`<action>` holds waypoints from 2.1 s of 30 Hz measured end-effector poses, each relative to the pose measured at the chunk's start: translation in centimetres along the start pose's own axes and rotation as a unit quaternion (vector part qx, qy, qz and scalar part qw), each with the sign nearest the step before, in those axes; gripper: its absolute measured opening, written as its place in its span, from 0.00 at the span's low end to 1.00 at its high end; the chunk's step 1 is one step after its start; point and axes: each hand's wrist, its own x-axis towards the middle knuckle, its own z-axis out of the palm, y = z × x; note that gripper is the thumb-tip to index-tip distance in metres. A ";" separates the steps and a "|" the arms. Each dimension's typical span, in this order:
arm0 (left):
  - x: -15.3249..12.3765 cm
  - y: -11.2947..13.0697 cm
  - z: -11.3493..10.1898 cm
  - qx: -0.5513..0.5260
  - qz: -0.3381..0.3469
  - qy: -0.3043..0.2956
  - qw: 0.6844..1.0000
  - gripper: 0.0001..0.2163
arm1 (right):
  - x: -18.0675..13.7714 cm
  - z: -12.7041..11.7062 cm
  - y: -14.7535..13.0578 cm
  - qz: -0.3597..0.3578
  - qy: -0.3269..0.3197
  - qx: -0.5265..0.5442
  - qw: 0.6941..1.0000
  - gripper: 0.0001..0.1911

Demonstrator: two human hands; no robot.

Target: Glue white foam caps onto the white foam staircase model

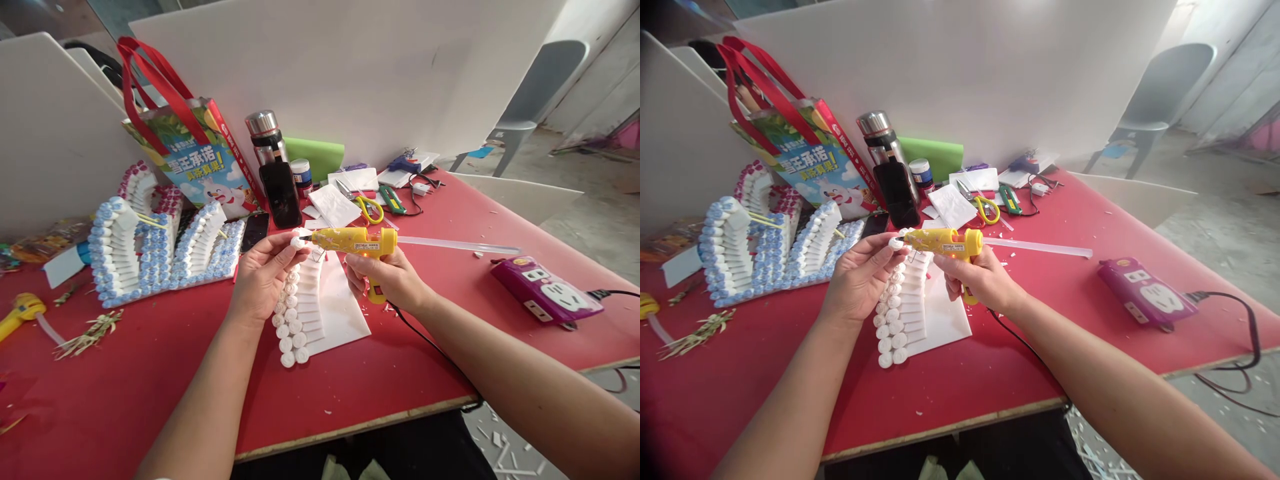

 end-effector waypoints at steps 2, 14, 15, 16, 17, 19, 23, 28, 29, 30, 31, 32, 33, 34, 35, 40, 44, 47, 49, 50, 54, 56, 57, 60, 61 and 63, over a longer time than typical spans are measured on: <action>0.0 0.1 0.1 0.000 -0.002 0.006 1.000 0.12 | 0.0 0.0 -0.1 0.004 0.002 -0.002 1.000 0.23; 0.2 0.0 -0.2 -0.004 0.009 0.010 1.000 0.11 | 0.0 0.0 0.1 0.012 0.004 -0.003 1.000 0.23; 0.2 0.0 -0.2 -0.005 0.009 0.012 1.000 0.11 | 0.0 0.0 0.1 0.012 0.006 -0.003 1.000 0.23; 0.2 0.0 -0.2 -0.006 0.009 0.013 1.000 0.11 | 0.0 0.0 0.1 0.013 0.007 -0.003 1.000 0.22; 0.2 0.0 -0.2 -0.008 0.009 0.012 1.000 0.11 | 0.0 0.0 0.0 0.013 0.006 -0.003 1.000 0.23; 0.2 0.0 -0.1 -0.009 0.009 0.009 1.000 0.12 | 0.0 0.0 -0.1 0.011 0.004 -0.004 1.000 0.23; 0.1 0.0 -0.1 -0.006 0.005 0.005 1.000 0.11 | 0.1 0.0 -0.4 -0.003 -0.007 -0.008 1.000 0.20; 0.1 -0.1 -0.1 -0.005 0.000 0.008 1.000 0.12 | 0.1 0.0 -0.2 -0.017 0.007 0.033 0.999 0.14; 0.1 0.0 -0.1 -0.004 0.000 0.009 1.000 0.12 | 0.1 0.0 -0.1 -0.018 0.008 0.035 0.999 0.13; 0.1 0.0 -0.1 -0.003 -0.001 0.010 1.000 0.12 | 0.1 0.0 0.0 -0.017 0.009 0.035 0.999 0.13; 0.0 0.0 0.0 -0.002 -0.001 0.012 1.000 0.12 | 0.2 0.0 0.0 -0.017 0.009 0.034 0.999 0.14; 0.0 0.0 0.0 -0.001 -0.002 0.013 1.000 0.13 | 0.2 0.0 0.0 -0.016 0.007 0.033 0.999 0.14; 0.0 0.1 0.1 0.000 -0.001 0.012 1.000 0.13 | 0.2 0.0 -0.1 -0.014 0.006 0.031 0.999 0.14; 0.0 0.1 0.1 0.000 0.000 0.010 1.000 0.13 | 0.2 0.0 -0.1 -0.014 0.006 0.028 0.999 0.15; 0.0 0.1 0.1 0.000 0.000 0.008 1.000 0.13 | 0.2 0.0 -0.2 -0.014 0.006 0.026 1.000 0.15; 0.0 0.1 0.1 0.001 -0.001 0.003 1.000 0.12 | 0.2 0.1 -0.4 -0.012 0.017 0.012 1.000 0.18; 0.0 0.1 0.1 0.003 -0.003 0.006 1.000 0.13 | 0.2 0.1 -0.5 -0.007 0.016 -0.002 1.000 0.22; 0.0 0.1 0.2 0.000 -0.006 0.012 1.000 0.14 | 0.2 0.0 -0.4 -0.002 0.011 0.007 1.000 0.22; 0.0 0.2 0.3 -0.002 -0.007 0.014 1.000 0.14 | 0.1 0.0 -0.3 0.002 0.009 0.007 1.000 0.22; 0.0 0.2 0.3 -0.002 -0.008 0.016 1.000 0.14 | 0.1 0.0 -0.3 0.004 0.009 0.006 1.000 0.22; 0.0 0.2 0.3 -0.002 -0.007 0.014 1.000 0.12 | 0.1 0.0 -0.3 0.014 0.008 0.009 1.000 0.22; 0.0 0.1 0.3 -0.004 -0.005 0.007 1.000 0.12 | 0.1 0.0 -0.3 0.017 0.005 0.011 1.000 0.22; 0.0 0.1 0.2 -0.004 -0.004 0.004 1.000 0.12 | 0.0 0.0 -0.3 0.018 0.002 0.010 1.000 0.23; 0.0 0.0 0.1 -0.004 -0.002 0.004 1.000 0.12 | 0.0 0.0 -0.3 0.022 0.000 0.003 1.000 0.23; 0.0 0.0 0.1 -0.003 -0.003 0.006 1.000 0.12 | 0.0 0.0 -0.3 0.024 0.001 0.003 1.000 0.23; 0.0 0.0 0.1 -0.003 -0.004 0.007 1.000 0.13 | 0.0 0.0 -0.4 0.029 0.002 0.006 1.000 0.23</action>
